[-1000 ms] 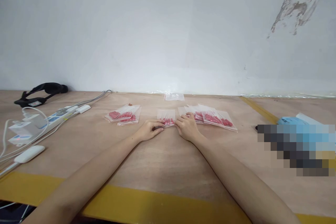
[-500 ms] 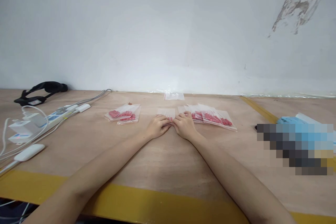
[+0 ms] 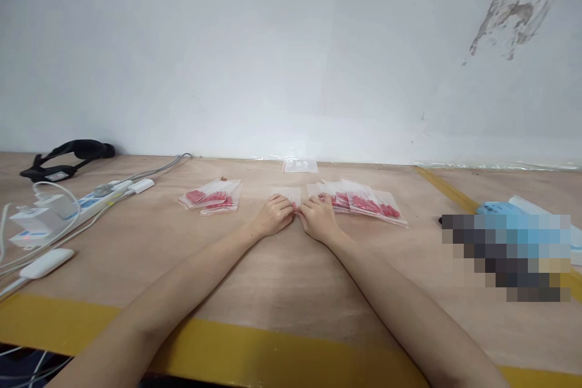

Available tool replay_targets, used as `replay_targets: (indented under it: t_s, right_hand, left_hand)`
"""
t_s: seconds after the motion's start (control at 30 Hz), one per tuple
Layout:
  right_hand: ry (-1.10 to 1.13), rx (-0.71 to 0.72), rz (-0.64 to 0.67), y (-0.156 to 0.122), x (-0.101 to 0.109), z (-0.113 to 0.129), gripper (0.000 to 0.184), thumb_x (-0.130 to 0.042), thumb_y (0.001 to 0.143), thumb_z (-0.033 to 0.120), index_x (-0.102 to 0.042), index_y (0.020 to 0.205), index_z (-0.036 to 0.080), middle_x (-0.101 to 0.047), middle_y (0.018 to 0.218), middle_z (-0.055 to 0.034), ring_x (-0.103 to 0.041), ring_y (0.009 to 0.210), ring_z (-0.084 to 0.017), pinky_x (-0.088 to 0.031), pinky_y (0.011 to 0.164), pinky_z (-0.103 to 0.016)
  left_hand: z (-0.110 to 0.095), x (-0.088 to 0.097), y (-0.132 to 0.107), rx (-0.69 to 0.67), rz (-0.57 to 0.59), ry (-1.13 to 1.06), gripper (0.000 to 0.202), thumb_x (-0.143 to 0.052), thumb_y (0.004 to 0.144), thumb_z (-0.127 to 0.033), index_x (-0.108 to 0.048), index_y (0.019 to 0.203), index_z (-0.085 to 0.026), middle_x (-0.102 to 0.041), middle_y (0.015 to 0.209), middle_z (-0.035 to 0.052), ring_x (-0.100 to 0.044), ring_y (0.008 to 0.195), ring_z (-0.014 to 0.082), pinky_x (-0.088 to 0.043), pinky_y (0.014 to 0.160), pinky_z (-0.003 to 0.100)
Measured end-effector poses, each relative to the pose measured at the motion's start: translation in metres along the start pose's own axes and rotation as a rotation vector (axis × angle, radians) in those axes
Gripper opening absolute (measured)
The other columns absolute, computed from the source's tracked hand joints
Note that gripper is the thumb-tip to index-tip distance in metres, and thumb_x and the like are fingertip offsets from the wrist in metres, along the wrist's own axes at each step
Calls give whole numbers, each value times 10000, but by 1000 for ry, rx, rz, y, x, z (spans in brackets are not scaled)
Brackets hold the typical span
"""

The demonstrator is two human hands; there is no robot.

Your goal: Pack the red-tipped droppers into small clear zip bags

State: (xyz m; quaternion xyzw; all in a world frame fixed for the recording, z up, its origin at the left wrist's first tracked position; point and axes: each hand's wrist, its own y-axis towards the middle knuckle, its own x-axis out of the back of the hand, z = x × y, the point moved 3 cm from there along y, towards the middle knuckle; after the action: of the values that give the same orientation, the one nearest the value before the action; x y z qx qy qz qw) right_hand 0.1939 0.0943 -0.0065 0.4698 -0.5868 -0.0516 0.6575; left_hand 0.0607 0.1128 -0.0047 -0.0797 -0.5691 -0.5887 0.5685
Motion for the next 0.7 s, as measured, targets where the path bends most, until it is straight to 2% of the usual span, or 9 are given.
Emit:
replay_targets:
  t_s: [0.43, 0.7]
  right_hand:
    - [-59, -26, -9, -4, 9, 0, 171, -436, 806, 203, -598, 757, 179, -626, 731, -41, -481, 781, -172, -168, 875, -392]
    - [-43, -59, -30, -7, 10, -5, 158, -446, 799, 195, -595, 747, 182, -633, 731, -28, -486, 788, -164, -143, 905, -406]
  left_hand:
    - [1, 14, -3, 67, -1, -29, 240, -363, 858, -184, -562, 728, -154, -583, 717, 64, -533, 751, 179, -378, 763, 346]
    - [16, 28, -25, 83, 1, 7, 236, -361, 869, -195, -550, 733, -159, -579, 731, 57, -533, 757, 166, -380, 779, 339]
